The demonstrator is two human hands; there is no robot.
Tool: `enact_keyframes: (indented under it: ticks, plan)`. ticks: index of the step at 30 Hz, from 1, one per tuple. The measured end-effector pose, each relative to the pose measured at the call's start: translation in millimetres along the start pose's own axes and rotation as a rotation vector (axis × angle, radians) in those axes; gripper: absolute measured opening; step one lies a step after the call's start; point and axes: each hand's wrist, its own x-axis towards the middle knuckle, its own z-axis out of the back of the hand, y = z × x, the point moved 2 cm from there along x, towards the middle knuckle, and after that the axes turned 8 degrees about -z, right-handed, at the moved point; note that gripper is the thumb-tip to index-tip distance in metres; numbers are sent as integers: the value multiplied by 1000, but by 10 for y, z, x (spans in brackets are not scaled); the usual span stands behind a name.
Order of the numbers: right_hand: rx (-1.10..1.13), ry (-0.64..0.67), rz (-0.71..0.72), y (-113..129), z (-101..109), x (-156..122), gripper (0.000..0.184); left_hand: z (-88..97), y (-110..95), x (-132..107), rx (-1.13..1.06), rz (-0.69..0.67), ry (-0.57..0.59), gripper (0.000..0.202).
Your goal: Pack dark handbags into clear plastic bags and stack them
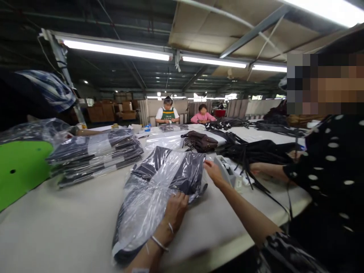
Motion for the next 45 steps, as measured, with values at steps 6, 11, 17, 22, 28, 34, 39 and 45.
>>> enact_keyframes:
  ticks: [6, 11, 17, 22, 28, 34, 39, 45]
  plan:
    - [145, 5, -87, -400, 492, -336, 46, 21, 589, -1035, -21, 91, 22, 32]
    - [227, 234, -173, -690, 496, -875, 40, 183, 1656, -2363, -41, 249, -176, 40]
    - [148, 563, -75, -466, 115, -1559, 27, 693, 973, -1987, -185, 168, -298, 24]
    - [-65, 474, 22, -198, -95, -1832, 14, 596, 77, -1041, -302, 35, -249, 50]
    - [-343, 291, -2, -70, -289, -1791, 15, 310, -246, -672, -401, 58, -190, 51]
    - [-463, 175, 12, -81, -490, -1745, 15, 158, -300, -596, -253, 103, -209, 38]
    - [-145, 454, 55, -182, -378, -1598, 15, 7, -254, -619, -135, -2, -312, 17]
    - [145, 534, -457, -272, -150, -1649, 24, -142, -293, -570, 49, -37, -387, 9]
